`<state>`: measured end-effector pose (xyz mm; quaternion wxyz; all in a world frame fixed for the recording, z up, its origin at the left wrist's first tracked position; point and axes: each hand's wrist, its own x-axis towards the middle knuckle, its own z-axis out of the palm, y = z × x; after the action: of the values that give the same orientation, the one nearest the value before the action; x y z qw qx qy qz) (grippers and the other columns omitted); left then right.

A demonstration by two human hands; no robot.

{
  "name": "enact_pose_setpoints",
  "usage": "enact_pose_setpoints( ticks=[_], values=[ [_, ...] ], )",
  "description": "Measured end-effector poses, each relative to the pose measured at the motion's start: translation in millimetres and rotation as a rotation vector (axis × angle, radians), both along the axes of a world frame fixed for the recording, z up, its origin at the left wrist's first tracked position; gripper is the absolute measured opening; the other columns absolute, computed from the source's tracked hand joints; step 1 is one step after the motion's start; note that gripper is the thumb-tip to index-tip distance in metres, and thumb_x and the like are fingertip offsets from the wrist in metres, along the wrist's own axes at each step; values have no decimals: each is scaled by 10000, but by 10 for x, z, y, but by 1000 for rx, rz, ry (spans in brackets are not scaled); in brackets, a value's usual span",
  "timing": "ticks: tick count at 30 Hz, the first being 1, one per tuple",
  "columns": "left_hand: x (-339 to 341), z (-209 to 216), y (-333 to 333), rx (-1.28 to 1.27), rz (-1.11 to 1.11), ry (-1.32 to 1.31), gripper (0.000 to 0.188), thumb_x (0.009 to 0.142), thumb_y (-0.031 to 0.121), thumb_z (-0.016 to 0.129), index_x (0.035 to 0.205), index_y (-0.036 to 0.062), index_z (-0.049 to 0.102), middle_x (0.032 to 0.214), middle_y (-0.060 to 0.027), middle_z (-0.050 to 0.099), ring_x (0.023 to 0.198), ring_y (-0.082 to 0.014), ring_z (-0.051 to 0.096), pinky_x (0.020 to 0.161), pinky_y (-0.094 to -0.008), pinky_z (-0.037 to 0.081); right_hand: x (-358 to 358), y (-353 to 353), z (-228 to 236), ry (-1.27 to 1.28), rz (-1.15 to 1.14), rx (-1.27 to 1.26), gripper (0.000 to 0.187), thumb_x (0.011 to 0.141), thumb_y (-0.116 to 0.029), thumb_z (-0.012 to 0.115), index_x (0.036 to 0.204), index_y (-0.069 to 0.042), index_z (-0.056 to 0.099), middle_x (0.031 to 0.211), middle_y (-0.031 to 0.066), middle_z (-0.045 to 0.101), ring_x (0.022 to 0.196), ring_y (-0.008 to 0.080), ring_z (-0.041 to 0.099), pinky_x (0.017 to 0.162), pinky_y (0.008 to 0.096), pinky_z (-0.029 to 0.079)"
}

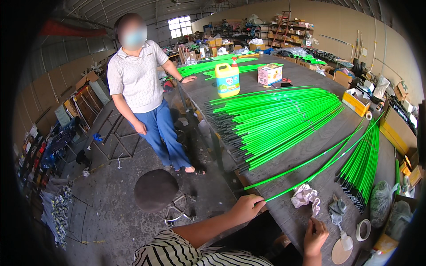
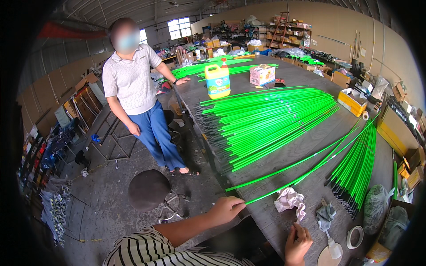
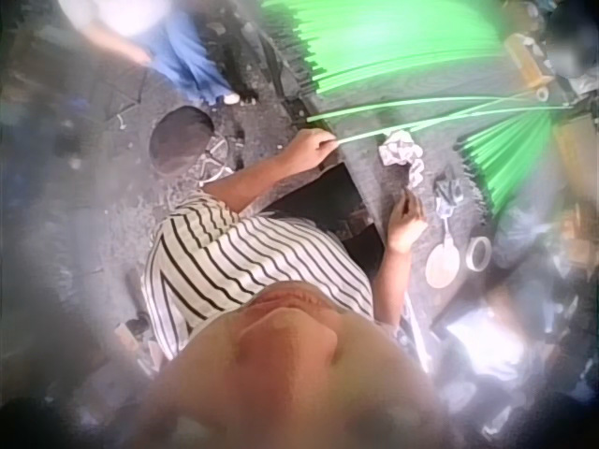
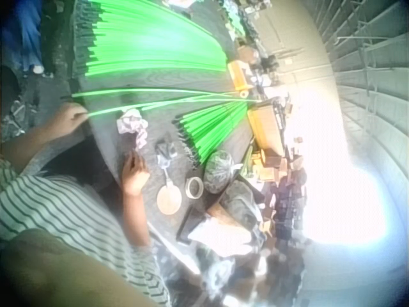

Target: The person wraps a green rod with white tape using both hands. They rotate the rod to apply the tape in a spiral pattern along its length. Another person is visible in the background sitting on a stool near a table with many similar green rods.

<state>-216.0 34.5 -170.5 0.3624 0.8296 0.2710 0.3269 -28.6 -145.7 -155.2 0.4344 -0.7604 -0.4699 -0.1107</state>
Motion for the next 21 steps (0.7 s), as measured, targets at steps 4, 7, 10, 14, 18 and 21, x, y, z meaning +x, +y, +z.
enact_pose_setpoints(
  ticks=[4,7,10,14,18,21],
  values=[
    [-3,-7,-3,5,-5,15,189,831,161,566,888,-15,610,790,-156,617,702,-282,599,603,-328,456,-5,0,10,0,2,0,79,740,3,593,814,12,618,679,154,579,566,291,562,522,354,433],
    [-4,-1,-7,5,-5,25,192,833,166,563,890,-12,610,792,-155,617,709,-285,598,610,-331,456,-1,-2,1,5,2,2,76,739,0,595,811,12,618,679,155,581,564,292,561,522,353,434],
    [-4,8,-10,-8,-5,29,193,834,167,563,890,-11,610,791,-155,616,709,-287,597,610,-331,455,0,0,2,-4,1,-1,76,739,0,594,810,13,618,675,154,580,561,290,561,520,352,434],
    [1,21,-15,-17,-9,17,191,835,167,562,888,-10,610,789,-154,616,706,-287,596,606,-331,454,6,-3,-8,9,-4,-15,78,740,2,590,811,15,618,666,153,577,556,285,561,516,348,434],
    [-2,14,-10,-7,-11,18,186,834,165,563,885,-7,610,789,-153,615,705,-288,593,607,-333,453,22,3,-31,-11,2,3,79,739,3,590,812,16,618,657,150,572,548,278,558,511,342,432],
    [-4,11,-7,-3,-15,26,183,832,166,565,885,-4,610,788,-152,614,709,-292,592,611,-335,453,27,8,-47,-15,2,18,79,736,3,593,810,14,618,649,146,567,535,269,549,503,339,424]
  ],
)
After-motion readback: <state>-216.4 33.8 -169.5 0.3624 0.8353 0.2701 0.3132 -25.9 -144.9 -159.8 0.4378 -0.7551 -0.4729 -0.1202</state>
